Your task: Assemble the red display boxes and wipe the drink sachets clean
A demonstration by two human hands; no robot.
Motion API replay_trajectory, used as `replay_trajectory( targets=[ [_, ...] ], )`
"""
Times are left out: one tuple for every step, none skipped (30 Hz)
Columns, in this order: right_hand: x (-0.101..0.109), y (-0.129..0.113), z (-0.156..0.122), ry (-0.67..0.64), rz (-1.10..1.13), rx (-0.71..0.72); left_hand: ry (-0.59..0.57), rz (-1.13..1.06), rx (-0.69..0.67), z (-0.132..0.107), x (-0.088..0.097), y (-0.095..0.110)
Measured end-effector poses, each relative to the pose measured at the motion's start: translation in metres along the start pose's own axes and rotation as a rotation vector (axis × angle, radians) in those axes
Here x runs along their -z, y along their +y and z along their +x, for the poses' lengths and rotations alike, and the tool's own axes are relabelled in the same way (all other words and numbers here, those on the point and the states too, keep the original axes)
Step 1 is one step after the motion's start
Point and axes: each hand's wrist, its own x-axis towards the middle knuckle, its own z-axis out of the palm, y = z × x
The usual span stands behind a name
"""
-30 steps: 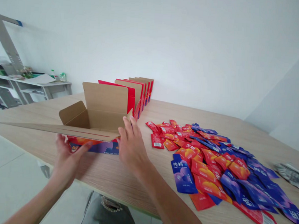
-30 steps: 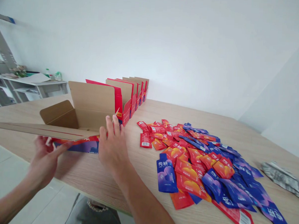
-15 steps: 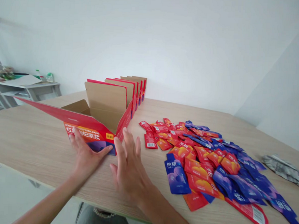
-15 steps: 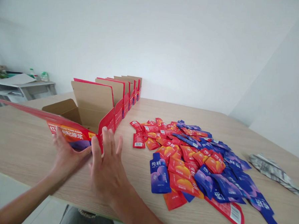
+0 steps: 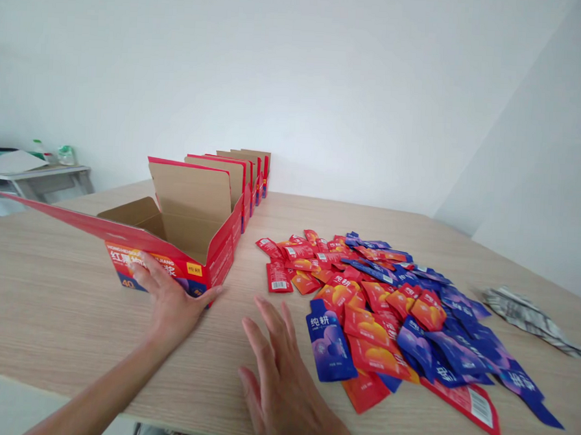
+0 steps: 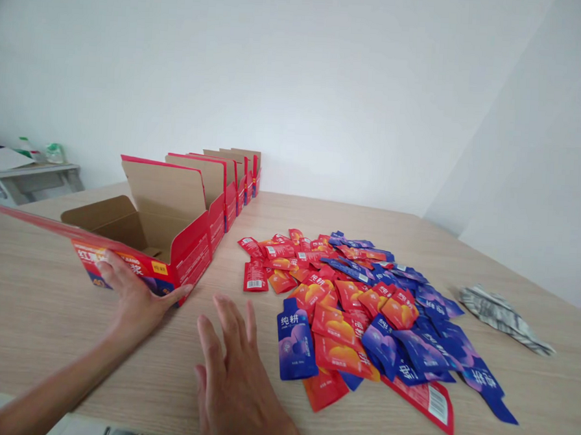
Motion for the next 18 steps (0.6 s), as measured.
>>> replay_trajectory(
  targets=[
    [-0.001,0.000,-0.002,-0.010,0.002,0.000,0.005,0.009,0.001,0.001,-0.001,-0.001],
    [-0.002,0.000,-0.004,-0.022,0.004,0.000,0.009,0.017,0.009,0.003,-0.002,-0.001],
    [-0.004,0.000,-0.005,-0.036,0.008,0.006,0.008,0.025,0.024,0.004,-0.002,-0.001],
    [-0.005,0.000,-0.006,-0.048,0.011,0.016,0.005,0.032,0.042,0.006,-0.002,-0.001],
    [-0.006,-0.001,-0.008,-0.060,0.015,0.029,-0.001,0.036,0.059,0.007,-0.002,0.000],
    [-0.007,-0.001,-0.009,-0.071,0.020,0.044,-0.006,0.039,0.073,0.008,-0.002,0.001],
    [-0.007,-0.002,-0.009,-0.082,0.024,0.056,-0.009,0.039,0.081,0.008,-0.002,0.002],
    [-0.007,-0.003,-0.010,-0.093,0.027,0.063,-0.007,0.038,0.083,0.009,-0.002,0.002],
    [-0.007,-0.004,-0.011,-0.103,0.028,0.064,-0.001,0.035,0.080,0.009,-0.001,0.002],
    [-0.006,-0.006,-0.012,-0.109,0.027,0.065,0.008,0.034,0.073,0.009,-0.001,0.001],
    [-0.004,-0.007,-0.013,-0.111,0.024,0.063,0.017,0.033,0.063,0.008,0.000,0.001],
    [-0.002,-0.009,-0.015,-0.109,0.018,0.063,0.026,0.033,0.049,0.008,0.001,0.000],
    [0.001,-0.009,-0.018,-0.102,0.010,0.063,0.033,0.031,0.035,0.008,0.002,-0.001],
    [0.004,-0.008,-0.023,-0.087,-0.004,0.059,0.035,0.030,0.020,0.007,0.003,-0.002],
    [0.009,-0.006,-0.030,-0.061,-0.024,0.046,0.034,0.029,0.008,0.006,0.005,-0.003],
    [0.016,0.000,-0.039,-0.020,-0.057,0.010,0.030,0.027,-0.002,0.006,0.007,-0.004],
    [0.026,0.009,-0.051,0.046,-0.104,-0.062,0.020,0.026,-0.005,0.005,0.009,-0.005],
    [0.038,0.021,-0.066,0.136,-0.165,-0.144,0.007,0.025,-0.003,0.003,0.011,-0.007]
  ],
)
